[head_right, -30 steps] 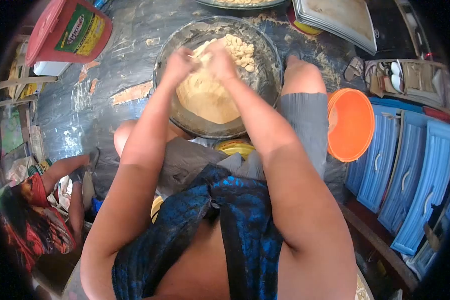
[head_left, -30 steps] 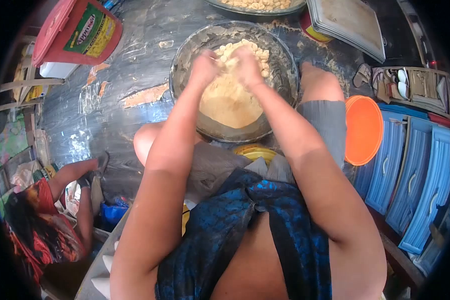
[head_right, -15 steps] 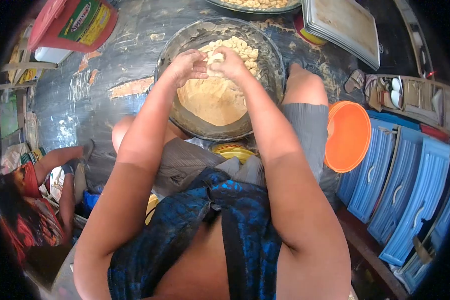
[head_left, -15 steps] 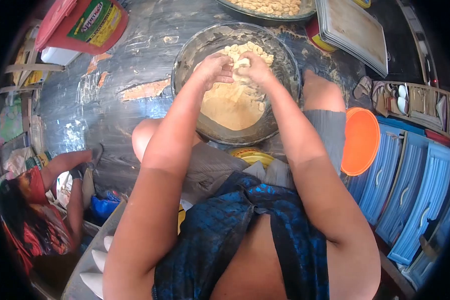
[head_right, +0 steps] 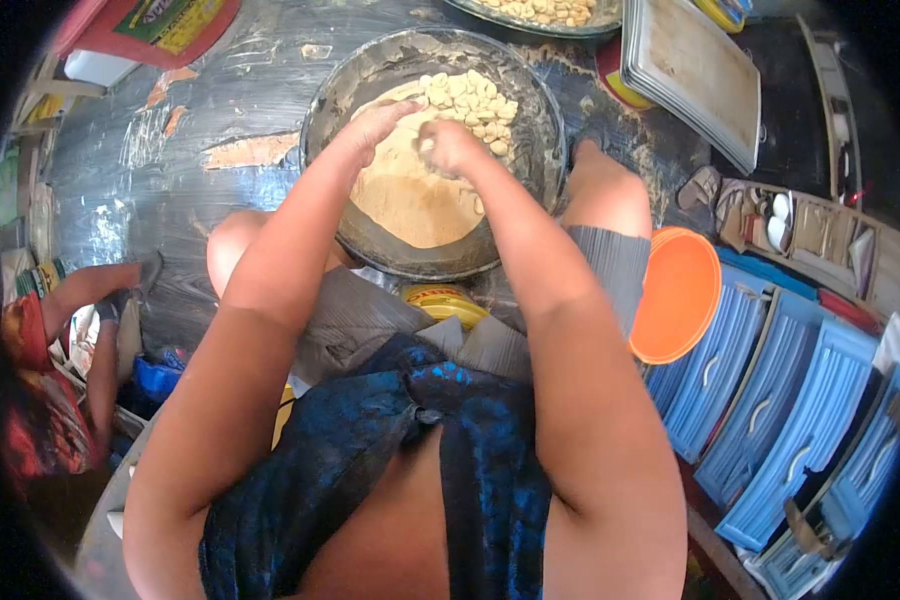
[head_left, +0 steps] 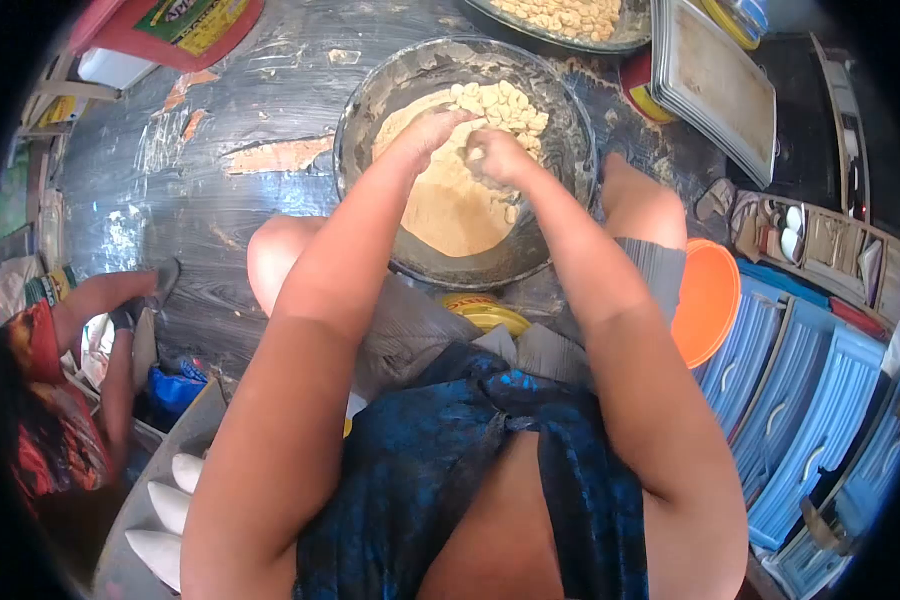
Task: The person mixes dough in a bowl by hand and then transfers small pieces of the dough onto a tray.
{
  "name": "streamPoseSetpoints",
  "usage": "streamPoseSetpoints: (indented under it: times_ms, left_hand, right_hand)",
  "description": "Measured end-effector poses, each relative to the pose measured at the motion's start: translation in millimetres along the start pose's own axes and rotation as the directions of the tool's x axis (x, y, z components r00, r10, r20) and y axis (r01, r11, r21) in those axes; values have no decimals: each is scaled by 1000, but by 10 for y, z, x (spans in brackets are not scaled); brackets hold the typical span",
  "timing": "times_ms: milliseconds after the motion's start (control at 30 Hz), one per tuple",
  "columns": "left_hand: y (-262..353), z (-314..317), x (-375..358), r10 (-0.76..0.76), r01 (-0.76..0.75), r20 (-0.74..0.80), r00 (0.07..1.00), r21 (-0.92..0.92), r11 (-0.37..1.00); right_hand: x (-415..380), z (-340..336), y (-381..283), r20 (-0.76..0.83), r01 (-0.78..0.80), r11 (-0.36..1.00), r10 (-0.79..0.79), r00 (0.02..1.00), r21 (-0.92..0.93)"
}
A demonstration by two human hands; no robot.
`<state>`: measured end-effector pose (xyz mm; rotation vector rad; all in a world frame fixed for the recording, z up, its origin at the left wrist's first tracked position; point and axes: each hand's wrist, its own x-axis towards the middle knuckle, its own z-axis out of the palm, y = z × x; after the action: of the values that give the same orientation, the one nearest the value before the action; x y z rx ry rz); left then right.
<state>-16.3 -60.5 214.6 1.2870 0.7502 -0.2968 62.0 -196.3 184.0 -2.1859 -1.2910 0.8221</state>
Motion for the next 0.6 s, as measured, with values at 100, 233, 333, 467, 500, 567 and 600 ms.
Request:
streamPoseSetpoints:
  times_ms: [100, 233, 333, 467, 500, 567, 600]
  left_hand:
    - [-252, -106, 211, 19, -28, -99, 995, -92, 995]
    - [55, 50, -123, -81, 33, -254, 964, -189, 981]
    - [180, 147, -175, -61, 176, 186, 981, -698, 694]
    - [191, 111, -177, 3, -29, -157, 988, -160, 987]
    - [68, 1, -68, 155, -147, -266, 951, 50, 988]
    - [80, -44, -65, 321, -240, -356, 877, 255, 937]
    - [138, -33, -157, 304, -211, -362, 881, 276, 938]
  right_hand:
    - [-54, -87, 177, 37, -173, 983, 171, 985, 61]
    - [-56, -490, -133, -74, -34, 385, 261, 963, 922]
    - [-52, -380, -146, -63, 62, 13, 122, 991, 998]
    - [44, -51, 402, 88, -248, 916, 232, 969, 316]
    - [-24, -50, 441, 71, -249, 948, 240, 968, 198]
    - [67, -107, 866, 169, -383, 864, 345, 923, 326]
    - [92, -181, 1021, 294, -529, 717, 440, 848, 453]
